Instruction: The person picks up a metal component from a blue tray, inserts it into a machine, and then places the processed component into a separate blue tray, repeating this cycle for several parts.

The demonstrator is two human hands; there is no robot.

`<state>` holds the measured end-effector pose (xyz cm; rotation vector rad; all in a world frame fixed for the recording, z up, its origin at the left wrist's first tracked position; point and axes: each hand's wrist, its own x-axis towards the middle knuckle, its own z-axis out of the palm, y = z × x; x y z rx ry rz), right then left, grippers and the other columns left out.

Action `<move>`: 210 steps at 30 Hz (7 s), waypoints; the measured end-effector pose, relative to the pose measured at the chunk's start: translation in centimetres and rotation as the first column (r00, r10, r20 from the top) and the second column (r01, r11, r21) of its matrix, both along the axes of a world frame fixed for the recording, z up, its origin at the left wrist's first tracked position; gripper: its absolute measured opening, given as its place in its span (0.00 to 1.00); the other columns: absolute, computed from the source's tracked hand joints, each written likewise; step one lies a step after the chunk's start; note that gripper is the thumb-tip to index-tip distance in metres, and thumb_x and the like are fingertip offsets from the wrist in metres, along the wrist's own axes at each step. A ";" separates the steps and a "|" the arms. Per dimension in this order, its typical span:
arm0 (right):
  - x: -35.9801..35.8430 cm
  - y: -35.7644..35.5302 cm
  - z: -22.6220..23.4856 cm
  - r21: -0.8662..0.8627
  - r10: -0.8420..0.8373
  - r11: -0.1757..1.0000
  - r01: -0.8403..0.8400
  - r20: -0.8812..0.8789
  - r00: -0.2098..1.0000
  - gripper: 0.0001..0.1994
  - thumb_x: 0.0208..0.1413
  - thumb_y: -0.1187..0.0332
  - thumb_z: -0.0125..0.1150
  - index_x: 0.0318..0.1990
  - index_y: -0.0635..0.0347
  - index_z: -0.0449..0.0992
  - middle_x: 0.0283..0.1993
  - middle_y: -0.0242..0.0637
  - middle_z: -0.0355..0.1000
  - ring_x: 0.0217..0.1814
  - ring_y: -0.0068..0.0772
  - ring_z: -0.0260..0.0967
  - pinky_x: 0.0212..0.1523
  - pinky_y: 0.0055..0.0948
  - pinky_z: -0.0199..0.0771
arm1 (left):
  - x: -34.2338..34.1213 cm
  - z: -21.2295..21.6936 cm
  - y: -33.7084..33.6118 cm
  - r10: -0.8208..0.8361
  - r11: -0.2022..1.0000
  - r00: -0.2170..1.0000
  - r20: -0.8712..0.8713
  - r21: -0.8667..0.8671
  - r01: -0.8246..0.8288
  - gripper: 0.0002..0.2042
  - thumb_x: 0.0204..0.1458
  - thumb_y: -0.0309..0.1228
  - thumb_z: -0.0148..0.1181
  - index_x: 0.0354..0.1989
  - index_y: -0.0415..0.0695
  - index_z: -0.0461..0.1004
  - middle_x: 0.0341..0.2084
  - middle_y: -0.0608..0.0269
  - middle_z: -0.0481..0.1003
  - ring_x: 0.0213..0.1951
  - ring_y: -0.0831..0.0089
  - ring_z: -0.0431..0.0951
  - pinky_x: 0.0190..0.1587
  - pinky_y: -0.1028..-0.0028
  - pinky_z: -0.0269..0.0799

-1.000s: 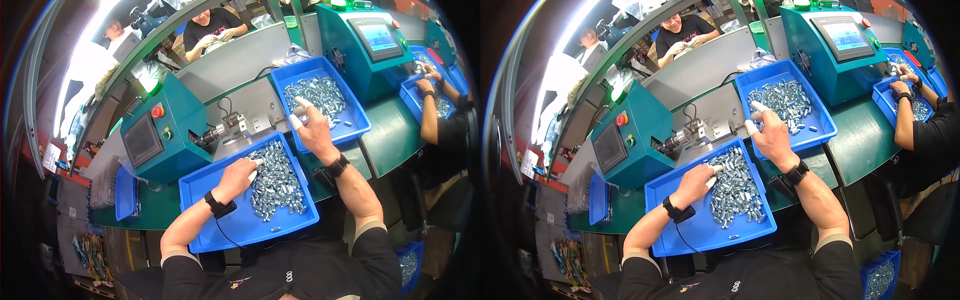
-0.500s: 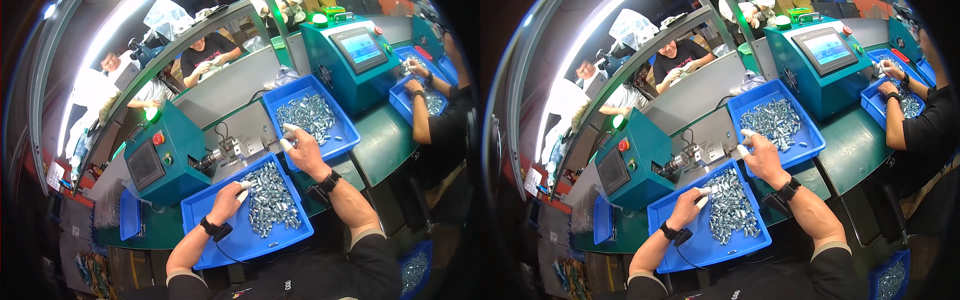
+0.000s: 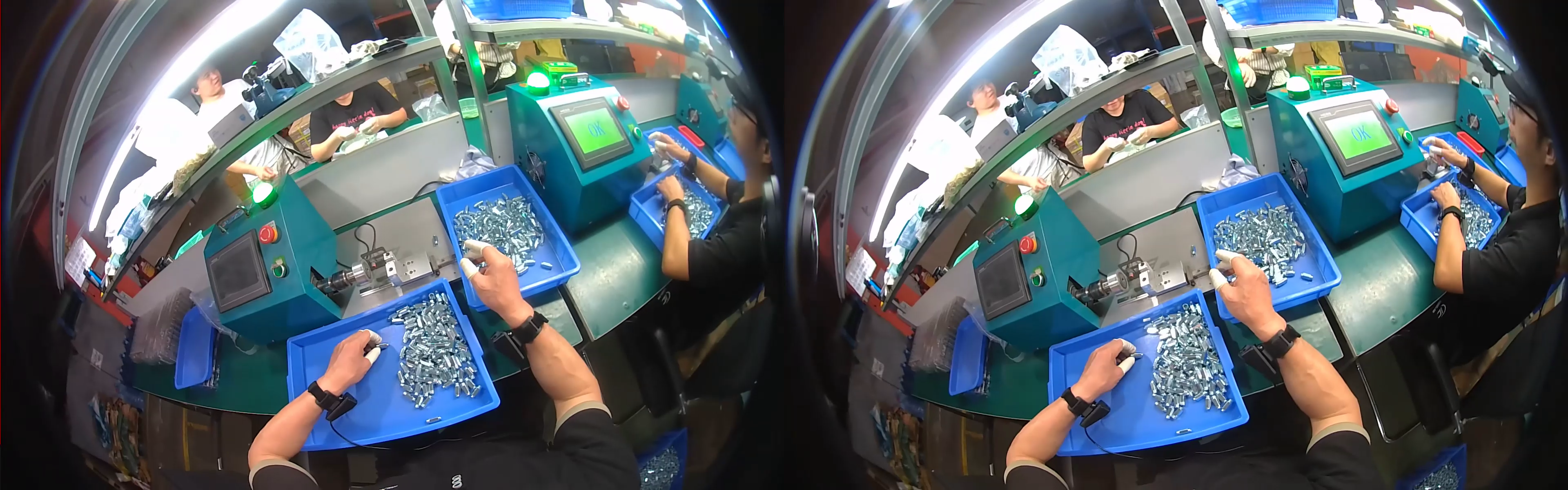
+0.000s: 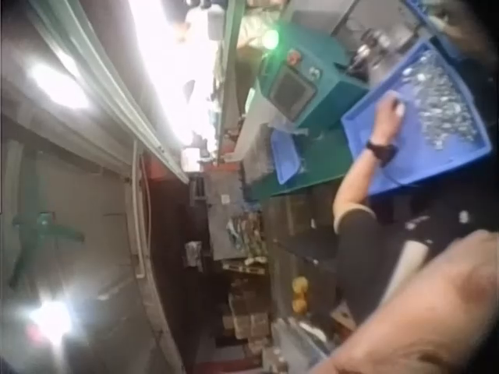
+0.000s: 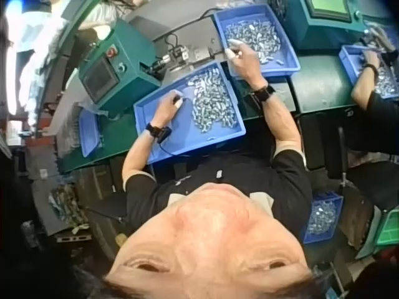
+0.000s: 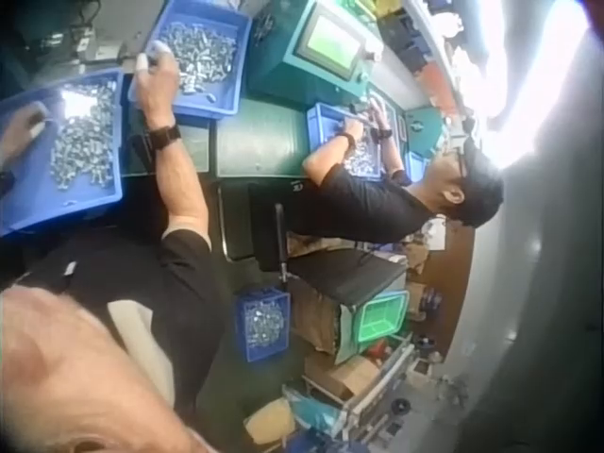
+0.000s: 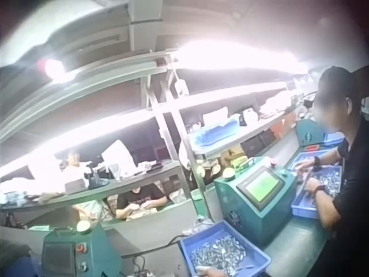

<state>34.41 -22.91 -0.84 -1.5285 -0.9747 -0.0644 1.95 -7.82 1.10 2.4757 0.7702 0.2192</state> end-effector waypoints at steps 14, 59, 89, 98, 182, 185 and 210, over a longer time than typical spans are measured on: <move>-0.1 -0.1 -0.1 -0.053 0.026 0.998 -0.028 -0.036 0.999 0.17 0.64 0.71 0.70 0.59 0.68 0.82 0.48 0.44 0.85 0.45 0.29 0.83 0.40 0.28 0.83 | 4.7 4.4 0.7 -0.263 0.937 0.913 0.313 0.307 0.165 0.07 0.56 0.22 0.70 0.42 0.40 0.81 0.39 0.53 0.82 0.43 0.55 0.83 0.48 0.62 0.79; -0.1 -0.2 0.6 -0.030 0.064 0.997 -0.065 -0.043 0.997 0.16 0.64 0.71 0.70 0.57 0.67 0.83 0.46 0.44 0.84 0.39 0.28 0.81 0.35 0.26 0.79 | 12.8 4.0 8.5 -0.235 0.854 0.926 0.295 0.518 0.052 0.07 0.55 0.23 0.66 0.42 0.45 0.85 0.31 0.56 0.80 0.41 0.52 0.78 0.49 0.56 0.73; -5.4 6.6 3.0 -0.051 0.564 0.725 -0.687 -0.528 0.635 0.39 0.68 0.69 0.66 0.82 0.64 0.54 0.79 0.53 0.66 0.81 0.44 0.63 0.78 0.39 0.64 | -2.1 -0.8 1.6 -0.235 0.964 0.964 0.124 0.156 0.215 0.11 0.60 0.28 0.69 0.49 0.42 0.85 0.41 0.55 0.83 0.45 0.51 0.82 0.49 0.57 0.79; -6.2 6.9 2.9 -0.018 0.512 0.767 -0.641 -0.585 0.629 0.36 0.69 0.65 0.65 0.80 0.66 0.59 0.76 0.49 0.69 0.76 0.43 0.69 0.69 0.37 0.73 | -2.4 -1.8 2.2 -0.226 0.969 0.952 0.205 0.143 0.199 0.11 0.59 0.29 0.70 0.49 0.42 0.85 0.41 0.56 0.82 0.46 0.52 0.82 0.50 0.57 0.79; -5.7 -14.1 -6.0 0.072 -0.155 0.979 0.192 -0.351 0.923 0.13 0.69 0.65 0.68 0.54 0.65 0.84 0.30 0.32 0.82 0.31 0.18 0.76 0.32 0.25 0.77 | -2.5 -2.1 2.0 -0.191 0.977 0.974 0.122 0.123 0.176 0.11 0.60 0.33 0.70 0.49 0.46 0.87 0.42 0.55 0.82 0.47 0.53 0.81 0.52 0.59 0.77; -4.7 -13.2 -5.7 -0.005 -0.226 0.972 0.236 -0.307 0.925 0.14 0.69 0.64 0.68 0.53 0.65 0.84 0.31 0.33 0.82 0.31 0.18 0.77 0.32 0.25 0.77 | -2.3 -2.5 1.9 -0.163 0.983 0.973 0.164 0.114 0.145 0.11 0.59 0.33 0.70 0.48 0.46 0.87 0.41 0.56 0.82 0.46 0.53 0.81 0.51 0.59 0.77; -3.9 -13.0 -4.5 -0.093 -0.333 0.942 0.323 -0.127 0.934 0.12 0.74 0.66 0.62 0.56 0.63 0.84 0.34 0.30 0.79 0.31 0.19 0.71 0.32 0.24 0.72 | -1.3 -2.4 3.3 -0.336 0.935 0.877 0.343 0.237 0.266 0.10 0.57 0.24 0.68 0.47 0.40 0.82 0.42 0.52 0.80 0.46 0.50 0.80 0.50 0.58 0.77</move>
